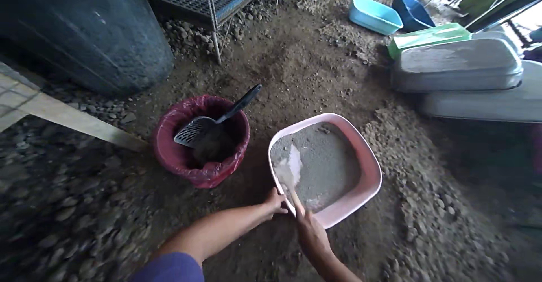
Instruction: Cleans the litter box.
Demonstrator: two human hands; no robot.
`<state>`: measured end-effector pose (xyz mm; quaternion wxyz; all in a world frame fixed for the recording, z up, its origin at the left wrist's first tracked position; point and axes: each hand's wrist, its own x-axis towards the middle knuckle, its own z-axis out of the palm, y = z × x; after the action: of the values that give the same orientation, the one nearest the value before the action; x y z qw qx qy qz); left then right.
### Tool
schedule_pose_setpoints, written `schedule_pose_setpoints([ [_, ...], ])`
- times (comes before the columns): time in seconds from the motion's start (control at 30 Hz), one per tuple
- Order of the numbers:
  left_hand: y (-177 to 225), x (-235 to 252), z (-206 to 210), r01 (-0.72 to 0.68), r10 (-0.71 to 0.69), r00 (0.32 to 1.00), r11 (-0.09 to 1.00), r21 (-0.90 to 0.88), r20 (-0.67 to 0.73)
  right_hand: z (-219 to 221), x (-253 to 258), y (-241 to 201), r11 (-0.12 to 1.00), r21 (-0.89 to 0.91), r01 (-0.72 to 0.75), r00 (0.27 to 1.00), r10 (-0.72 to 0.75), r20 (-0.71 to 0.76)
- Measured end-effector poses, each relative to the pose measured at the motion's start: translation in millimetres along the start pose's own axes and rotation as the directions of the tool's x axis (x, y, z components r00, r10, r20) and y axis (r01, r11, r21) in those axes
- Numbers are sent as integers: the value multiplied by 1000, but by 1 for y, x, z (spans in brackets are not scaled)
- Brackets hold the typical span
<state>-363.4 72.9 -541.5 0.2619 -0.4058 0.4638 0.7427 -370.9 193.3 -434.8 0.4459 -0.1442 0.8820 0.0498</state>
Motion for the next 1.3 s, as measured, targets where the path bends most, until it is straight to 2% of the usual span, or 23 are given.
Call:
schedule_pose_setpoints([
  [0.07, -2, 5, -1, -4, 4, 1000, 1000, 9, 26, 8, -11, 21, 997, -72, 10, 999, -7, 37],
  [0.13, -3, 8, 4, 11, -11, 1000, 999, 37, 9, 5, 2, 30, 994, -94, 54, 998, -52, 21],
  [0.27, 3, 4, 5, 9, -7, 1000, 996, 89, -24, -35, 56, -7, 998, -46, 35, 996, -38, -78],
  [0.33, 9, 4, -1, 5, -3, 1000, 994, 110, -11, -48, 63, -17, 1000, 16, 7, 993, -5, -116],
  [0.5, 9, 5, -7, 26, -33, 999, 979, 200, 34, -10, -2, 27, 995, -76, 67, 998, -65, 23],
  [0.57, 6, 6, -2, 33, -40, 999, 978, 206, 30, 1, 2, 40, 991, -102, 89, 996, -88, 16],
  [0.63, 4, 4, 1, 35, -40, 999, 973, 227, 18, -10, 25, 25, 994, -66, 91, 996, -93, -19],
  [0.77, 11, 4, -5, 23, -31, 999, 969, 245, 28, -42, 62, -23, 1000, 8, -9, 994, 10, -111],
  [0.83, 9, 5, -8, 43, -55, 998, 963, 266, 37, -32, 43, -12, 1000, -19, 24, 997, -25, -67],
  [0.93, 9, 5, -7, 56, -69, 997, 963, 263, 43, -10, -1, 32, 986, -133, 98, 995, -94, 33],
  [1.0, 8, 6, -1, 59, -69, 997, 966, 251, 31, -5, -1, 55, 972, -203, 122, 992, -111, 65],
  [1.07, 7, 4, 1, 64, -68, 998, 966, 249, 9, -11, 11, 46, 972, -200, 122, 992, -115, 47],
  [1.2, 10, 2, -1, 51, -51, 999, 978, 201, -6, -37, 44, -11, 993, -115, 31, 998, -37, -48],
  [1.3, 2, -3, 4, 63, -69, 997, 984, 167, 29, -31, 37, -12, 998, -60, 15, 999, -18, -41],
])
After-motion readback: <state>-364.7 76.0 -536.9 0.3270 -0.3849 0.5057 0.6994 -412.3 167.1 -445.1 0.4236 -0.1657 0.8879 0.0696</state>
